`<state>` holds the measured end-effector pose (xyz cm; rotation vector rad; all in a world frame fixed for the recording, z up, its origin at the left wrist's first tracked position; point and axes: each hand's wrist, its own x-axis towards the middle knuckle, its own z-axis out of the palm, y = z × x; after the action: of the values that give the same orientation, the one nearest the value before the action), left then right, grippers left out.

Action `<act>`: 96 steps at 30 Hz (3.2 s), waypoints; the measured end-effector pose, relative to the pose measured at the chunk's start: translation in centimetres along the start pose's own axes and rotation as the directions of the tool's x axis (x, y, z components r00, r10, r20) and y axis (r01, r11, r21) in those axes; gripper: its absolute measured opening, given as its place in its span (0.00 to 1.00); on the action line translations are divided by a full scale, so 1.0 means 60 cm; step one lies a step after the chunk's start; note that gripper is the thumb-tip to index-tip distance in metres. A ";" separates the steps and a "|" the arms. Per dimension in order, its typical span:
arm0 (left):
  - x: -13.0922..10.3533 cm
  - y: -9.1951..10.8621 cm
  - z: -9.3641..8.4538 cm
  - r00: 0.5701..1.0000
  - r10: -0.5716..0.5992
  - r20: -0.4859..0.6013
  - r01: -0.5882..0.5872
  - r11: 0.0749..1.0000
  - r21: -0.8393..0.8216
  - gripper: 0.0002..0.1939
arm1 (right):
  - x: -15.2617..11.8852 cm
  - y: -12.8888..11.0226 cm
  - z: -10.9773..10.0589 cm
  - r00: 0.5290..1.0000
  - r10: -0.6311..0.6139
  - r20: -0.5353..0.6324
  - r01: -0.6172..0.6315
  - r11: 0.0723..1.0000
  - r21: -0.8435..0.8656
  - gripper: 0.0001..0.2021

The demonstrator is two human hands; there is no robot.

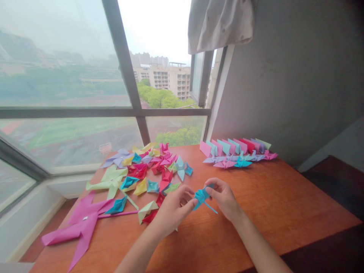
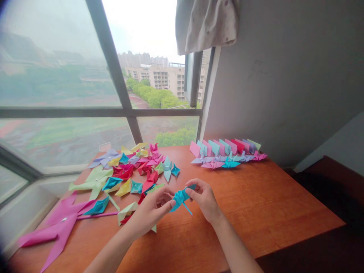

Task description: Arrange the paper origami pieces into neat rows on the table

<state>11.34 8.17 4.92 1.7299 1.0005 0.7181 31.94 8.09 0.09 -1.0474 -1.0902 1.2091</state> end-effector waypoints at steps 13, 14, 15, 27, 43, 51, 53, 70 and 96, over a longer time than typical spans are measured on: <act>0.010 0.000 -0.004 0.985 -0.107 -0.133 0.077 0.973 -0.216 0.18 | 0.005 0.005 0.000 0.929 -0.221 -0.296 0.168 0.967 -0.194 0.13; 0.010 -0.002 -0.004 0.980 -0.108 -0.167 0.073 0.977 -0.201 0.17 | 0.000 0.005 0.002 0.911 -0.286 -0.297 0.207 0.940 -0.271 0.11; 0.011 -0.004 -0.004 0.975 -0.100 -0.198 0.065 0.982 -0.178 0.17 | -0.004 0.005 0.003 0.899 -0.347 -0.269 0.245 0.905 -0.348 0.10; -0.001 -0.004 0.025 0.933 0.319 -0.169 -0.233 0.889 0.394 0.07 | -0.010 0.008 0.023 0.831 -0.536 0.145 0.508 0.628 -0.589 0.07; -0.002 -0.009 0.032 0.920 0.373 -0.121 -0.252 0.798 0.547 0.07 | -0.012 0.002 0.025 0.837 -0.519 0.174 0.507 0.616 -0.603 0.04; -0.001 -0.008 0.021 0.931 0.325 -0.164 -0.207 0.843 0.496 0.07 | -0.010 0.000 0.009 0.894 -0.446 0.036 0.412 0.789 -0.455 0.09; 0.001 -0.007 0.015 0.941 0.284 -0.182 -0.177 0.874 0.452 0.08 | -0.005 0.001 0.003 0.920 -0.382 -0.091 0.329 0.875 -0.354 0.12; 0.009 -0.005 0.005 1.000 -0.007 -0.023 0.002 0.980 -0.198 0.17 | 0.009 -0.001 -0.011 0.988 0.104 -0.115 -0.062 0.944 0.325 0.14; 0.011 -0.011 -0.003 0.979 0.025 -0.203 -0.029 0.999 -0.015 0.16 | -0.012 0.003 0.010 0.953 -0.290 0.089 0.303 0.887 -0.348 0.09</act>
<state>11.33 8.97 4.41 1.6820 1.1068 0.9331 31.29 7.44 -0.04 -1.0846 -1.4786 0.7995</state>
